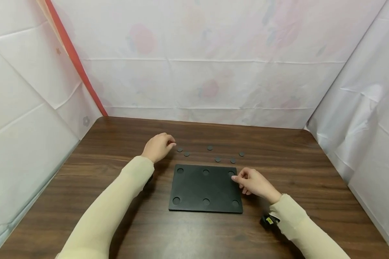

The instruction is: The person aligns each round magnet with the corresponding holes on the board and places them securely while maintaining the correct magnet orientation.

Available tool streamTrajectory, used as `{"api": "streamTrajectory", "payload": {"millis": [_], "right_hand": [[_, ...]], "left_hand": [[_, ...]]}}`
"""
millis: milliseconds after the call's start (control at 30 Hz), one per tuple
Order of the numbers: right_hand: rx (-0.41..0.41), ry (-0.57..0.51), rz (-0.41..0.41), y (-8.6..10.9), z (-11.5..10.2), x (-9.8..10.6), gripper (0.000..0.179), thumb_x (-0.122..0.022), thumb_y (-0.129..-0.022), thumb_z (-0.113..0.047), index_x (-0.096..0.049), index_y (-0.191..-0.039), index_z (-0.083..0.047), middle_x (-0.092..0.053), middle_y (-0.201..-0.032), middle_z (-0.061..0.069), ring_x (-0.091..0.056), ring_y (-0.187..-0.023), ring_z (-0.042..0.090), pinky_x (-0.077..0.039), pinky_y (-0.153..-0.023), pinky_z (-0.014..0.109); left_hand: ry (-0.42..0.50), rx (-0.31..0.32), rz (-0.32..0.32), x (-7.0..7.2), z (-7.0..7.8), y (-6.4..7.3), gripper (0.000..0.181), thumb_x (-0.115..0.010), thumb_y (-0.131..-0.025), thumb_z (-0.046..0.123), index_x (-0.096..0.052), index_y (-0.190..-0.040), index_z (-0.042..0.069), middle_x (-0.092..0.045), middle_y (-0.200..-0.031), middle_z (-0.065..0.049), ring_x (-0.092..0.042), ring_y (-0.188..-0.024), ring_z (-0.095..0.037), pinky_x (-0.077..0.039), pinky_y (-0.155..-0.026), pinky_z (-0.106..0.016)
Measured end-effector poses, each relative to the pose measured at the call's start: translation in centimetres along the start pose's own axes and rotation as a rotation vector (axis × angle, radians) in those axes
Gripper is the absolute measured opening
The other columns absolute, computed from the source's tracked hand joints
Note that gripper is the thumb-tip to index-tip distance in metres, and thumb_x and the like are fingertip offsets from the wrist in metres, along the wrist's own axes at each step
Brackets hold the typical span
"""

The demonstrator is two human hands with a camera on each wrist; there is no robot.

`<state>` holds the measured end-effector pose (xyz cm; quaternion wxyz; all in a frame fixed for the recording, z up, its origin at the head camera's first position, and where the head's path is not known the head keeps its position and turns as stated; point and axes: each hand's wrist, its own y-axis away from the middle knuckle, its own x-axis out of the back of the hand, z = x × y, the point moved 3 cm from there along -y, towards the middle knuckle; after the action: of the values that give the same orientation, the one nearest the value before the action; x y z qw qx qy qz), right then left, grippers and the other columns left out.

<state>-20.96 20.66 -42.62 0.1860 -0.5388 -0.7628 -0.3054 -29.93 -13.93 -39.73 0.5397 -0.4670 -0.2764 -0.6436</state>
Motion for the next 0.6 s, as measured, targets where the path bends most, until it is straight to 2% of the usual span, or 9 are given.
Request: {"api": "streamTrajectory", "payload": {"millis": [367, 500, 600], "right_hand": [[-0.012, 0.083, -0.01, -0.7, 0.3, -0.6, 0.029, -0.071, -0.09, -0.032, -0.056, -0.081, -0.008, -0.056, -0.065, 0.006, -0.051, -0.05, 0.019, -0.044, -0.047, 0.032], [-0.019, 0.085, -0.02, -0.8, 0.4, -0.7, 0.028, -0.072, -0.089, -0.029, -0.057, -0.079, -0.008, -0.055, -0.063, 0.006, -0.052, -0.049, 0.018, -0.044, -0.046, 0.031], [-0.018, 0.091, -0.026, -0.8, 0.4, -0.8, 0.028, -0.072, -0.09, -0.03, -0.057, -0.078, -0.009, -0.055, -0.062, 0.005, -0.052, -0.048, 0.018, -0.044, -0.045, 0.03]], "left_hand": [[-0.016, 0.077, -0.212, -1.0, -0.2, -1.3, 0.036, -0.065, -0.096, 0.027, -0.064, -0.125, 0.005, -0.064, -0.122, -0.014, -0.063, -0.109, -0.03, -0.053, -0.092, -0.045], [-0.024, 0.094, -0.274, -1.5, -0.1, -1.5, 0.038, -0.065, -0.096, 0.026, -0.063, -0.127, 0.005, -0.063, -0.125, -0.014, -0.062, -0.113, -0.03, -0.053, -0.095, -0.045], [-0.044, 0.087, -0.297, -1.7, -0.1, -1.7, 0.037, -0.065, -0.096, 0.025, -0.064, -0.126, 0.005, -0.064, -0.126, -0.014, -0.062, -0.113, -0.029, -0.053, -0.095, -0.045]]}}
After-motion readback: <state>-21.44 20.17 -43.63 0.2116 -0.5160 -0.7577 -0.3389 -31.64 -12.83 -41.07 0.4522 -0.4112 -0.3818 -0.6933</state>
